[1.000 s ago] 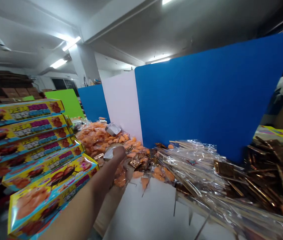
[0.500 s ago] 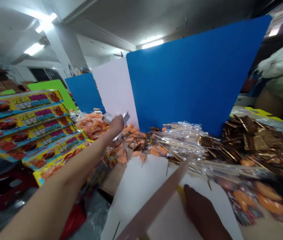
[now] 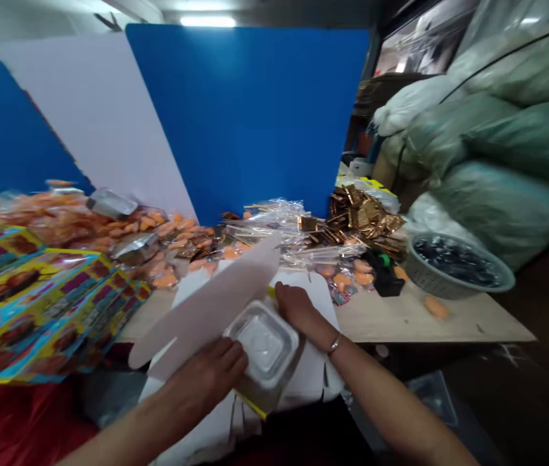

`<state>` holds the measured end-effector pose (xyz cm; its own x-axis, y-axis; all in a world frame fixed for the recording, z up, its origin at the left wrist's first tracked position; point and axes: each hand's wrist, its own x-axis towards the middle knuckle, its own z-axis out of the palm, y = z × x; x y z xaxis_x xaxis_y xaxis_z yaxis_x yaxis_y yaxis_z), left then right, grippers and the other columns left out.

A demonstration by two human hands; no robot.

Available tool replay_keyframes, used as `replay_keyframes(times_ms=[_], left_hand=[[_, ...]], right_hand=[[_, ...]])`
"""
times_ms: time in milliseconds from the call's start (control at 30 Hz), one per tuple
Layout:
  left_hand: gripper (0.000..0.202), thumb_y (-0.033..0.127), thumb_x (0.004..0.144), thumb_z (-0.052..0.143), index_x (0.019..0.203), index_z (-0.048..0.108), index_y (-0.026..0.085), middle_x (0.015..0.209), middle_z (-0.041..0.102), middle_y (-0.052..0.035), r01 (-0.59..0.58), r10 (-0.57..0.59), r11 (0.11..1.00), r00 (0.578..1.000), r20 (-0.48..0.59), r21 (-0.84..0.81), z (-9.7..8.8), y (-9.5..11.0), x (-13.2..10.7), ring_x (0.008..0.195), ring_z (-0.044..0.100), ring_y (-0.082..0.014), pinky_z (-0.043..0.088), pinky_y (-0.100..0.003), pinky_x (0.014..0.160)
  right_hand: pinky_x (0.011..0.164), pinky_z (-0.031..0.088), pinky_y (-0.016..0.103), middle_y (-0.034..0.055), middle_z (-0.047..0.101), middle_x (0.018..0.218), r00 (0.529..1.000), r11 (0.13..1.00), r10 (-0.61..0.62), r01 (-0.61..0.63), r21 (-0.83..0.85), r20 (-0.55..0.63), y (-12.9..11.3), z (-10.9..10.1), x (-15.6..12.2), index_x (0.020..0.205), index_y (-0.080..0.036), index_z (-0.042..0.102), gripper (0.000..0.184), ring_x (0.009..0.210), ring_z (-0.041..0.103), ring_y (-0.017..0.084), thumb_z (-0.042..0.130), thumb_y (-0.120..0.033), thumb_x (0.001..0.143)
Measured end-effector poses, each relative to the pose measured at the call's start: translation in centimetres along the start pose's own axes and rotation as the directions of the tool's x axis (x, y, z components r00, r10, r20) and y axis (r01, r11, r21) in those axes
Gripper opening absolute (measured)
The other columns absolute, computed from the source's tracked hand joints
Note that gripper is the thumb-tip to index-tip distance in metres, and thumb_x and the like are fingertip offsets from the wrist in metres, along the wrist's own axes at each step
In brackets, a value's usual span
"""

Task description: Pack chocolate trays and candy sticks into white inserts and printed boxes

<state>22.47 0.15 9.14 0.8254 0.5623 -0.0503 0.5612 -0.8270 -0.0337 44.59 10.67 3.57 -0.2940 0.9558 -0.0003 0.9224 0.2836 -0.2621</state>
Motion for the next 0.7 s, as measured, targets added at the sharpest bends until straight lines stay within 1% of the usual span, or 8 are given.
replay_keyframes(times_ms=[67,133,233,300,400,467,533,700], left_hand=[[0.035,-0.002,0.082,0.041,0.098,0.066,0.017,0.101,0.069,-0.0094,0.089,-0.087,0.996,0.995,0.048,-0.030,-0.2,-0.9,0.3,0.094,0.063,-0.0225,0.053,-0.037,0.085],[0.046,0.001,0.082,0.042,0.119,0.064,0.017,0.123,0.066,-0.0133,0.116,-0.110,0.989,0.991,0.072,-0.088,-0.8,-0.9,1.3,0.113,0.060,-0.0277,0.051,-0.045,0.095],[0.056,0.029,0.093,0.046,0.147,0.042,0.013,0.153,0.040,-0.0188,0.195,-0.169,0.964,0.974,0.154,-0.179,-0.2,-0.4,4.5,0.140,0.038,-0.0361,0.037,-0.056,0.111],[0.070,0.047,0.092,0.048,0.149,0.038,0.007,0.156,0.031,-0.0230,0.305,-0.249,0.930,0.933,0.260,-0.203,1.3,-0.3,6.8,0.145,0.028,-0.0394,0.030,-0.057,0.116],[0.078,0.051,0.088,0.052,0.150,0.036,0.007,0.159,0.025,-0.0229,0.393,-0.314,0.900,0.884,0.346,-0.186,3.9,-0.6,8.8,0.147,0.020,-0.0405,0.025,-0.054,0.118],[0.078,0.047,0.086,0.053,0.151,0.034,0.009,0.160,0.022,-0.0211,0.396,-0.320,0.902,0.880,0.352,-0.170,4.8,-1.1,9.0,0.148,0.018,-0.0397,0.023,-0.054,0.119],[0.077,0.046,0.086,0.054,0.151,0.035,0.011,0.161,0.022,-0.0193,0.374,-0.291,0.908,0.886,0.360,-0.187,4.8,-2.0,8.9,0.149,0.018,-0.0382,0.022,-0.054,0.120],[0.079,0.043,0.077,0.067,0.149,0.041,0.023,0.161,0.026,-0.0114,0.225,-0.120,0.928,0.934,0.335,-0.295,4.0,-4.8,9.6,0.148,0.023,-0.0339,0.024,-0.050,0.120]], right_hand=[[0.081,0.054,0.037,0.0076,0.069,0.101,1.000,1.000,0.007,-0.007,-0.014,-0.004,-0.4,0.0,0.2,0.118,-0.011,0.058,0.023,0.089,0.067,0.019,0.052,-0.017,0.097],[0.081,0.055,0.038,0.0060,0.068,0.103,0.999,1.000,0.026,-0.027,-0.014,-0.019,-0.9,0.0,0.3,0.118,-0.012,0.059,0.024,0.089,0.066,0.018,0.054,-0.023,0.097],[0.079,0.053,0.034,0.0058,0.069,0.100,0.997,0.999,0.045,-0.044,0.021,-0.059,-0.8,-0.5,0.1,0.115,-0.012,0.060,0.022,0.086,0.066,0.017,0.054,-0.023,0.097],[0.074,0.050,0.026,0.0020,0.071,0.096,0.994,0.996,0.062,-0.056,0.064,-0.091,0.8,-1.0,-0.6,0.109,-0.015,0.062,0.019,0.083,0.066,0.014,0.056,-0.027,0.096],[0.068,0.045,0.023,0.0019,0.072,0.092,0.963,0.976,0.212,-0.198,0.095,-0.164,5.8,-1.4,-2.7,0.099,-0.018,0.065,0.025,0.082,0.065,0.014,0.045,-0.033,0.101],[0.074,0.045,0.027,0.0098,0.071,0.098,0.913,0.938,0.345,-0.336,0.081,-0.217,9.5,-0.9,-4.4,0.099,-0.014,0.066,0.035,0.091,0.065,0.019,0.034,-0.027,0.103],[0.084,0.043,0.031,0.0152,0.068,0.110,0.882,0.914,0.403,-0.401,0.061,-0.244,12.3,0.2,-6.2,0.107,-0.011,0.065,0.032,0.104,0.061,0.023,0.037,-0.025,0.102],[0.092,0.040,0.037,0.0117,0.067,0.110,0.894,0.922,0.381,-0.386,0.024,-0.236,13.5,3.3,-9.5,0.106,-0.016,0.068,0.023,0.106,0.057,0.027,0.050,-0.027,0.095]])
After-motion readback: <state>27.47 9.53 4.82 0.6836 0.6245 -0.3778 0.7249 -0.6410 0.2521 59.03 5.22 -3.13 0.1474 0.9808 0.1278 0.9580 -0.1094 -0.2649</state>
